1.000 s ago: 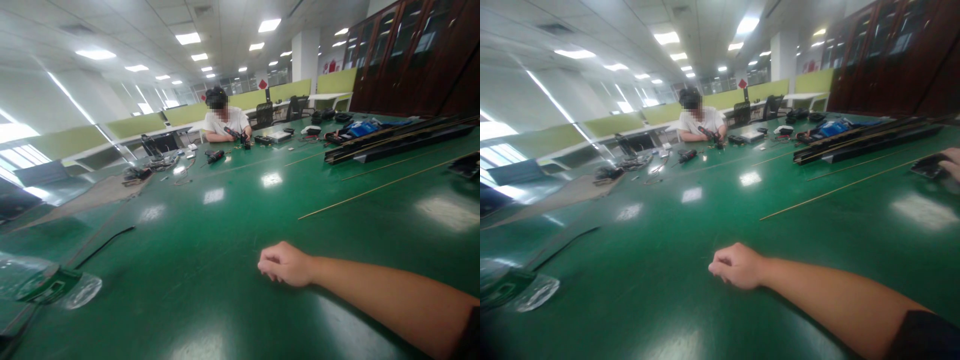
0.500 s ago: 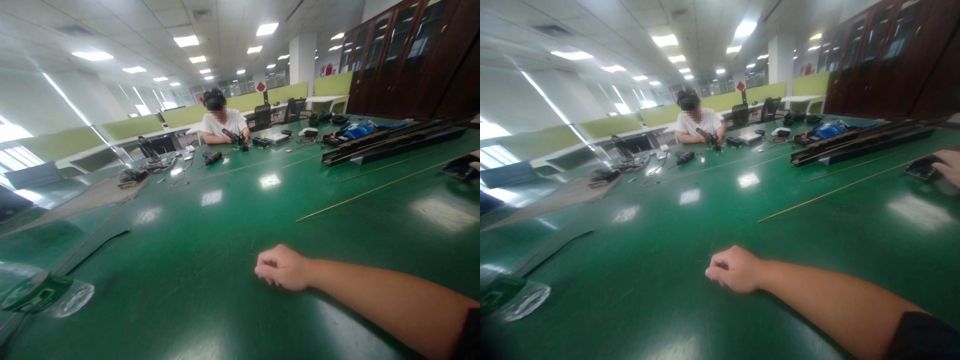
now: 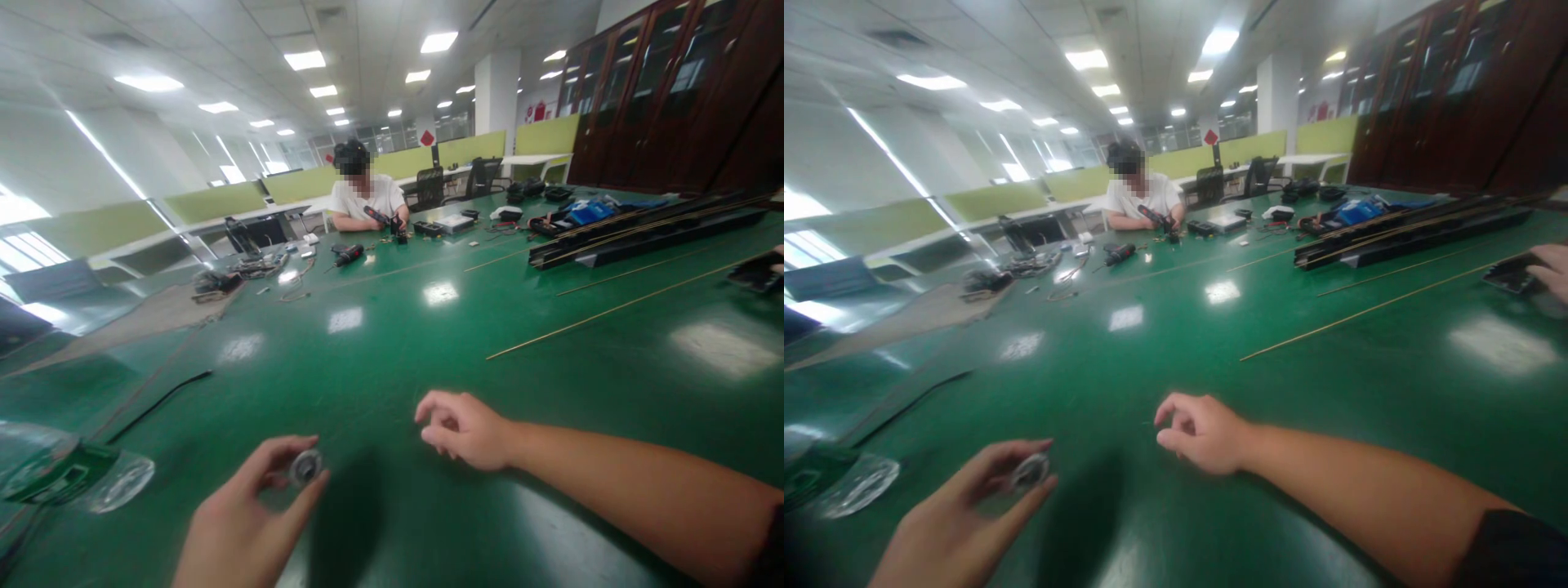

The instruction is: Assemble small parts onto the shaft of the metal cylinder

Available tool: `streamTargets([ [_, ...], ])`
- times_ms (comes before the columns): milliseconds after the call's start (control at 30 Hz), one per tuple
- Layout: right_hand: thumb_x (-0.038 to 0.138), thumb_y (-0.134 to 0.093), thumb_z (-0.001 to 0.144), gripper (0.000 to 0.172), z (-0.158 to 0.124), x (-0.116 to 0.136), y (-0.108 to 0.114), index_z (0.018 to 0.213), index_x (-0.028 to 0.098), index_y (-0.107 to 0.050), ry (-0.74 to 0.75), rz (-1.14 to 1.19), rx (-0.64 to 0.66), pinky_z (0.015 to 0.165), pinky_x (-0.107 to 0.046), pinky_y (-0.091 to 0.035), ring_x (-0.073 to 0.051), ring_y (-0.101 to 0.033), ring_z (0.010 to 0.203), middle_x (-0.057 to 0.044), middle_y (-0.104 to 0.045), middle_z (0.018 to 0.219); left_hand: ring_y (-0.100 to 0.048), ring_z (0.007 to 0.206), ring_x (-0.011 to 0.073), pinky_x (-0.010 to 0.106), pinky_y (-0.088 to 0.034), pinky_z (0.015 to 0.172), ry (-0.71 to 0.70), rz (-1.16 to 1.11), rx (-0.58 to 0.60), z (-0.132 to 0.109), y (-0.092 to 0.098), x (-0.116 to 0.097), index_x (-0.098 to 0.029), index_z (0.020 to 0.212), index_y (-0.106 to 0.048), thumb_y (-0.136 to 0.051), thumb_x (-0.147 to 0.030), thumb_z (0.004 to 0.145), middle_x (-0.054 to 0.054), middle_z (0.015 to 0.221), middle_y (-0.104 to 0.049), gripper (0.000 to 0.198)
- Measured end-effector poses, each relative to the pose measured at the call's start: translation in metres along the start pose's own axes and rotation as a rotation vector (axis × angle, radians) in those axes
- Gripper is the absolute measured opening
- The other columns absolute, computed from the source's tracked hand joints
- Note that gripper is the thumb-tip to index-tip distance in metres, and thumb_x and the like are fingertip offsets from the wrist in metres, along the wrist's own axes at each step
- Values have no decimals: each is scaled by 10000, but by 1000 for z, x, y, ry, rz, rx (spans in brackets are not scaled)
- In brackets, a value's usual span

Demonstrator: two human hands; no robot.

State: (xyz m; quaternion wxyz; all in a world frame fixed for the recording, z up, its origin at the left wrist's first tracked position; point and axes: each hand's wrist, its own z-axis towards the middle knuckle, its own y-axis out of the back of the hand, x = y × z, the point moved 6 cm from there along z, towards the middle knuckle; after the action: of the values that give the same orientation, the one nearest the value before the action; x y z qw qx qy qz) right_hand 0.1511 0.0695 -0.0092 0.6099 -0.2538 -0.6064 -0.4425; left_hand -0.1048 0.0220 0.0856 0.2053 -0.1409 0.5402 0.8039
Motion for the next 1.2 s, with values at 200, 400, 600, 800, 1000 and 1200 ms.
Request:
streamTargets([
  [200,150,-589,855,359,5,-11,16,1192,198,-478,-19,-3,-243,574,-208,-415,-94,-546,592,43,-594,769,-656,763,193,299,-508,719,-100,-186,239,45,-87,-48,-234,933,-666,-679,-335,788,1,861,-709,176],
  [400,108,-619,799,478,7,-12,10,1235,221,-459,-50,-105,-180,565,-205,-399,-90,-523,586,46,-625,796,-662,828,203,310,-517,756,-113,-385,225,32,-111,-28,-219,962,-672,-718,-339,788,20,914,-707,216],
  [600,107,-618,800,483,5,-11,7,1239,240,-469,-58,-155,-145,571,-210,-396,-95,-538,599,40,-641,817,-658,840,194,295,-520,764,-196,-453,215,36,-112,-33,-226,979,-688,-741,-286,792,21,923,-707,203],
  [800,117,-621,815,486,6,-16,6,1258,250,-470,-86,-121,-144,562,-206,-387,-94,-526,597,45,-625,798,-651,900,199,307,-519,816,-295,-498,239,33,-113,-42,-232,1021,-691,-712,-208,821,45,982,-699,203],
  [1000,123,-614,822,448,5,-19,6,1240,239,-502,-112,-79,-132,546,-202,-380,-89,-500,581,42,-606,785,-636,927,190,296,-504,831,-292,-537,227,33,-113,-41,-239,1029,-685,-715,-155,811,38,999,-686,236],
  [1200,156,-627,827,389,5,-14,6,1209,217,-590,-137,-56,-108,542,-206,-383,-94,-489,583,27,-596,767,-631,925,187,291,-499,818,-314,-545,235,32,-115,-41,-244,1047,-686,-714,-153,820,36,992,-681,246],
])
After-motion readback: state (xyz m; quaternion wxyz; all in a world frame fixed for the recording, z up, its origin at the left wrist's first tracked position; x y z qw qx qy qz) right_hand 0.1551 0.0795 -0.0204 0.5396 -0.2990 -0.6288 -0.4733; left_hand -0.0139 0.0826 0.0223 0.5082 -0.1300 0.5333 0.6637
